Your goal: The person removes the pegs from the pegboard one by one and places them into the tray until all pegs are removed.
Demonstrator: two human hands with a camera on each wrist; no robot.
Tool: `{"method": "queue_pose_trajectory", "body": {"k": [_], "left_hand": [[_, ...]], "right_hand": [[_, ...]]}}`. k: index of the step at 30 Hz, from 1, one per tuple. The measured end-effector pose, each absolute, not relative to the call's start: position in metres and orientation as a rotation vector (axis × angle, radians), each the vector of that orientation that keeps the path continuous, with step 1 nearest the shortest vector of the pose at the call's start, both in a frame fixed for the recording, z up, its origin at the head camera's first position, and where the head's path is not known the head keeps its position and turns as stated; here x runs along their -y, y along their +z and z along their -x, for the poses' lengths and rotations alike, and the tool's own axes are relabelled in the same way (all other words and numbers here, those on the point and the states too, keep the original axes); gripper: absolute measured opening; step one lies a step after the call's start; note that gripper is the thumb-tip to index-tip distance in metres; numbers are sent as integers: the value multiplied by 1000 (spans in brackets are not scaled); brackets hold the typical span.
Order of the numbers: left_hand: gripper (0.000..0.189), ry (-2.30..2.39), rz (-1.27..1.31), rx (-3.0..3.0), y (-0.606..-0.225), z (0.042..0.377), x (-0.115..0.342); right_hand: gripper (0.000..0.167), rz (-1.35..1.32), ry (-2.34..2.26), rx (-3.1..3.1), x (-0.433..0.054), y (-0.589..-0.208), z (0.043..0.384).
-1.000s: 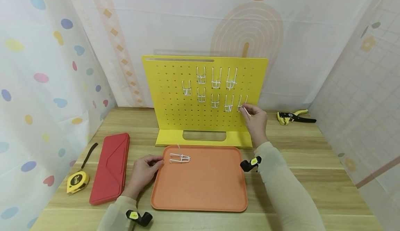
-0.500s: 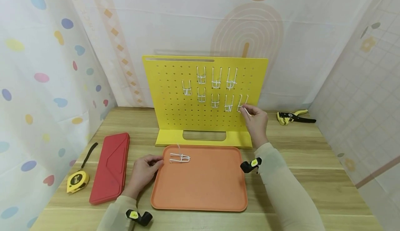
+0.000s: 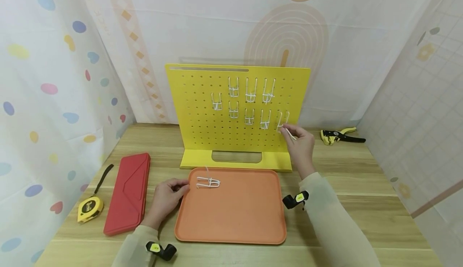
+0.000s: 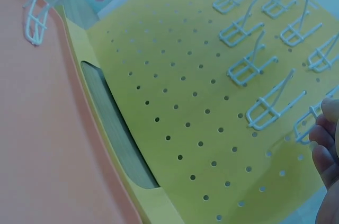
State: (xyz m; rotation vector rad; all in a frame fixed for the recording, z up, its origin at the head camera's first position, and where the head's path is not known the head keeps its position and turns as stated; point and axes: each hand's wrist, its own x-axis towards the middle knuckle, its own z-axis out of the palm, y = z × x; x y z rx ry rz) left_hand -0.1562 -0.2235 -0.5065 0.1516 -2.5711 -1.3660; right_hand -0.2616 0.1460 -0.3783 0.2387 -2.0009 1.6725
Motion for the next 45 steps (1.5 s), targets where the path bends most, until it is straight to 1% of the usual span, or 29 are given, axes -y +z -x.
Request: {"method": "queue_pose_trajectory", "body": {"k": [9,15,19,24,30,39,45], "left_hand": [[11,-1356,-150,2576,-506,155,223],[11,-1351,-159,2574,-506,155,223],[12,-1348,-155,2577,-506,155,224],[11,-1362,-157,2568,-506,155,224],[11,-1361,-162,2573,-506,156,224],[11,-1360,-116,2548,-507,156,224],[11,-1354,-99,2546,-508,158,225]], "right_hand": [[20,-323,1805,1946,-151,-396,239],[19,-253,1881,1996,-148,-411,222],[17,-266,1898,2027,-144,-418,213],[17,-304,1852,2084,-136,-421,203],[18,-282,1880,2174,-125,-420,191],[11,-586,1839,2188,-103,-426,180],[10,-682,1835,2263,-86,-447,182]]}}
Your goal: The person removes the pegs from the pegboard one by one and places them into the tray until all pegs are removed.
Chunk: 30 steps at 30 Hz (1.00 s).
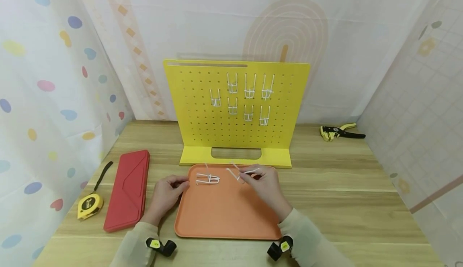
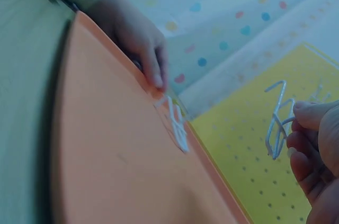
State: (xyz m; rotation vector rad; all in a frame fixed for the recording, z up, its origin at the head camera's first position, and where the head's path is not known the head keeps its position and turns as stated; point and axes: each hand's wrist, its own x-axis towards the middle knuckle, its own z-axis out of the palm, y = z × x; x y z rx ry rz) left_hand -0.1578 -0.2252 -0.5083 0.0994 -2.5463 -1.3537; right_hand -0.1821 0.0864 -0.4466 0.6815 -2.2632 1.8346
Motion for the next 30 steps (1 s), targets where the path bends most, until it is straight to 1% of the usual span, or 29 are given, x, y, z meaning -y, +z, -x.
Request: {"method": "queue_pose_trajectory", "body": {"k": [11,14,21,30], "left_hand": [[12,-1359,-120,2551,-505,157,224],[11,-1362,-123,2551,-504,157,223],[12,-1346,-122,2555,-503,158,222],[11,-1356,-112,2541,-504,158,222]], "right_hand": [[10,-1005,1585,2544,-40,-455,170],[9,-1055,1549,2584,-29,-457,168],[8,-1078,1502,2619,-14,-464,167],[5,-1051,1437,2632,-8,-474,172]]}}
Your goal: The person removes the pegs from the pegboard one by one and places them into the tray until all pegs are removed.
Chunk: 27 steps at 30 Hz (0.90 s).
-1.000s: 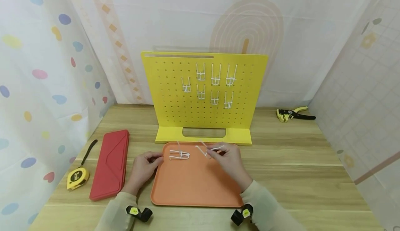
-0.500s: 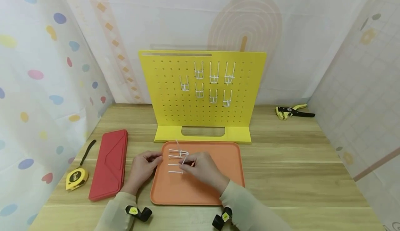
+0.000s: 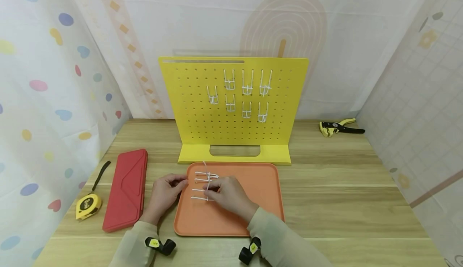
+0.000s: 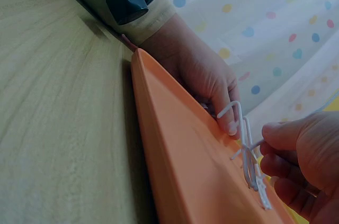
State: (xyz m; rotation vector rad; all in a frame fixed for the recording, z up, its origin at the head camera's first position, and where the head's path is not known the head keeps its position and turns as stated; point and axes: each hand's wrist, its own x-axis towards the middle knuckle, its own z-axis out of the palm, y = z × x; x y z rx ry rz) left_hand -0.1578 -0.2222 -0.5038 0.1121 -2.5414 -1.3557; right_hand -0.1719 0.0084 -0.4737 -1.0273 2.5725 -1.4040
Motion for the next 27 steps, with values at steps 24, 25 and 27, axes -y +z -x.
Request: {"method": "queue_pose_trajectory", "body": {"k": [24,25,27], "left_hand": [[11,-1350,-100,2544,-505,158,223],[11,-1351,-101,2544,-505,158,223],[11,-1351,-104,2544,-505,158,223]], "right_hand": [[4,1048,-1397,-2553,-5,-486,174],[5,1046,-1398,-2551,-5,-486,174],[5,1044,-1405,-2548,-4,-487,174]]}}
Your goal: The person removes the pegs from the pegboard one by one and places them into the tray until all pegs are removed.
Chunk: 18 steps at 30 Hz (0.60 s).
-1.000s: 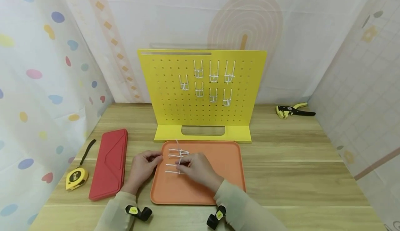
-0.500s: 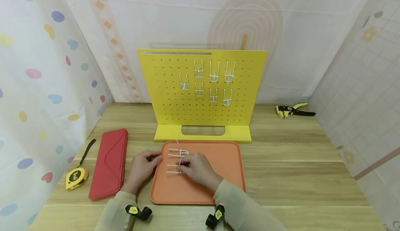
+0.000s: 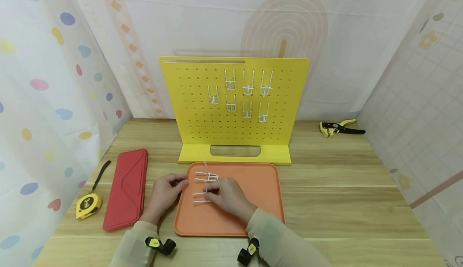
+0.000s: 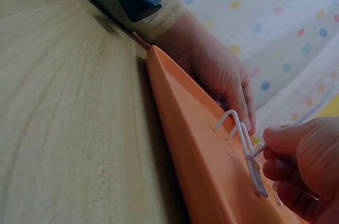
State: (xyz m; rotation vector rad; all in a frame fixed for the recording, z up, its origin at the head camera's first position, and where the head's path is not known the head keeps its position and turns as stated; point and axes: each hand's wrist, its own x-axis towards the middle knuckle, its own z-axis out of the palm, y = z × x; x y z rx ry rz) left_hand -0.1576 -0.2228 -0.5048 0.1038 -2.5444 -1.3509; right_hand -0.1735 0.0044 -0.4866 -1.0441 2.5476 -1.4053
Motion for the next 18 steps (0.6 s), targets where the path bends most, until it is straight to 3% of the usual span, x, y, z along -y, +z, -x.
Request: {"method": "queue_pose_trajectory", "body": {"k": [18], "left_hand": [[11,-1359,-85,2526,-504,157,223]], "right_hand": [[3,1117,-1364,-2669,-4,-488,171]]}}
